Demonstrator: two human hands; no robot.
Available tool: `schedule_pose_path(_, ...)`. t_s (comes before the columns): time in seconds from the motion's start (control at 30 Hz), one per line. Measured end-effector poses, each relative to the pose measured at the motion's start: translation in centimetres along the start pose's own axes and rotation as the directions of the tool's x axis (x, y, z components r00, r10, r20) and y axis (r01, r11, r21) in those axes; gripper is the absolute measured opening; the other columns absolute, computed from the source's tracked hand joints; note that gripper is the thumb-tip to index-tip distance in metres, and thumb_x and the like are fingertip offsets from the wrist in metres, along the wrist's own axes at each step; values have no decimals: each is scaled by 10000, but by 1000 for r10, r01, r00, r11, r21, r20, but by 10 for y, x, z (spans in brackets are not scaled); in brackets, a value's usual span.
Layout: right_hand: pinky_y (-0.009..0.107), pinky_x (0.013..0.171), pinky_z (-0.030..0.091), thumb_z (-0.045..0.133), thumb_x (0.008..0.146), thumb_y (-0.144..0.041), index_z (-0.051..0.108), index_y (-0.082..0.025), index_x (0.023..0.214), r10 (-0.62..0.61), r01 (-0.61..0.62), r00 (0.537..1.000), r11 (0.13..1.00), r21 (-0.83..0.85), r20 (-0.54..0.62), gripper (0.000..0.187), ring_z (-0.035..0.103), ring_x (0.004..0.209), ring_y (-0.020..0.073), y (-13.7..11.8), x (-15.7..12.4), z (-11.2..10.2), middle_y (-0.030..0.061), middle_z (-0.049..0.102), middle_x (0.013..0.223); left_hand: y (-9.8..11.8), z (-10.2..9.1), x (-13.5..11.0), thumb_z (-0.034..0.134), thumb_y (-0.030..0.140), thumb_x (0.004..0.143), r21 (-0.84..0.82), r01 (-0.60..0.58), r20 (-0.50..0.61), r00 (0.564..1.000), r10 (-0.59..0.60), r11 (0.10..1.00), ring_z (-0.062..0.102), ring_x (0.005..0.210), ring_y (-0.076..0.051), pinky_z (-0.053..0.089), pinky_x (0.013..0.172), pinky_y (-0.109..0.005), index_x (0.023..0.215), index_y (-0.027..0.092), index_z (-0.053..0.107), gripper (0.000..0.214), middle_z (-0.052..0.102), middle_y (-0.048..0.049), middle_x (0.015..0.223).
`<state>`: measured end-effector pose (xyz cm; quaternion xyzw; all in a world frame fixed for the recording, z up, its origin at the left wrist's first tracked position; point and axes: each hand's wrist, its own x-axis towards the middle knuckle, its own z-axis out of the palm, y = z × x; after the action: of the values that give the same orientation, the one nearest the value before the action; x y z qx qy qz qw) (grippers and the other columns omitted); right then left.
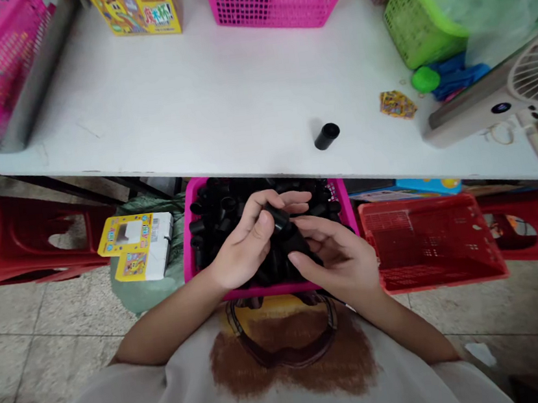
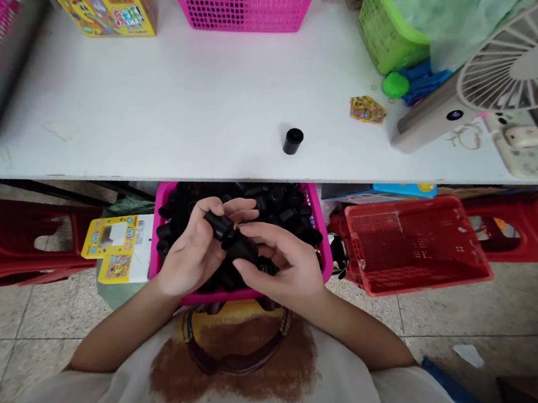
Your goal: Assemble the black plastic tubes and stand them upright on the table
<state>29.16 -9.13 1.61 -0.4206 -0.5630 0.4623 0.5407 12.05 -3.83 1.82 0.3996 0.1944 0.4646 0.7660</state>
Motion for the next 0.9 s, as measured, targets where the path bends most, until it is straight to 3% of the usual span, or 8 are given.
schedule_pose_path(0.13, 338, 976, 676, 806, 934, -188, 721, -319, 1311, 25, -24, 999, 998, 52, -26, 408, 781, 1114, 196, -2, -2, -1, 36, 797, 1251, 3, -3, -1, 573, 435, 1093, 54, -56, 11, 998, 55, 997, 631, 1371, -218, 479, 1194, -420, 1158, 263, 642, 197, 722, -60, 1363)
schedule_pose_path(0.3, 334, 937, 680, 829, 929, -262, 739, -300, 1245, 68, -67, 998, 996, 64, -12, 331, 794, 1039, 197, 2, 2, -3, 37, 821, 1135, 2, -6, -1, 569, 457, 1089, 127, -23, -19, 999, 26, 992, 650, 1347, -244, 487, 1188, -432, 1215, 263, 663, 250, 723, -78, 1369)
schedule_pose_path(0.4, 297, 921, 674, 840, 908, -245, 727, -311, 1212, 94, -94, 996, 991, 92, 10, 332, 787, 1040, 172, 8, 5, 0, 20, 812, 1130, 3, -8, -1, 485, 501, 1109, 335, -37, 89, 996, 7, 941, 597, 1427, -256, 445, 1236, -433, 1380, 281, 635, 380, 667, -103, 1480)
schedule_pose_path(0.5, 272, 878, 663, 849, 872, -250, 688, -312, 1186, 101, -101, 995, 994, 39, 9, 358, 768, 1049, 166, 12, 9, -2, 10, 783, 1103, 12, -12, -1, 341, 696, 1072, 690, -94, 217, 973, -81, 718, 335, 1630, -326, 267, 1343, -510, 1587, 261, 511, 696, 398, -151, 1732)
schedule_pose_path(0.6, 327, 881, 657, 815, 876, -294, 680, -289, 1219, 39, -45, 999, 973, -224, -29, 369, 733, 1099, 211, 16, 25, -21, 55, 733, 1177, 29, -19, -1, 218, 823, 1008, 892, -76, 133, 986, -98, 445, 134, 1685, -388, 139, 1353, -607, 1658, 260, 425, 885, 150, -140, 1822)
schedule_pose_path(0.67, 402, 934, 643, 787, 897, -303, 700, -268, 1253, -87, 12, 987, 876, -482, -133, 368, 709, 1107, 243, 25, 44, -47, 84, 701, 1222, 40, -25, 0, 258, 761, 1053, 935, 26, -24, 1000, -10, 352, 346, 1612, -367, 268, 1317, -592, 1649, 243, 422, 806, 324, -165, 1765)
schedule_pose_path(0.77, 508, 1043, 592, 791, 883, -323, 693, -208, 1220, -295, 9, 898, 754, -656, -327, 369, 696, 1113, 276, 52, 82, -94, 103, 696, 1183, 50, -33, 1, 422, 551, 1091, 959, 201, -215, 975, 53, 202, 626, 1343, -297, 468, 1199, -515, 1546, 209, 513, 576, 640, -138, 1497)
schedule_pose_path(0.9, 516, 980, 599, 814, 857, -359, 668, -173, 1191, -250, -68, 915, 679, -731, -317, 410, 704, 980, 266, 85, 120, -130, 103, 721, 1093, 44, -43, 3, 629, 415, 1009, 941, 234, -253, 966, -48, -246, 498, 1460, -408, 399, 1243, -597, 1497, 193, 594, 538, 572, -160, 1559)
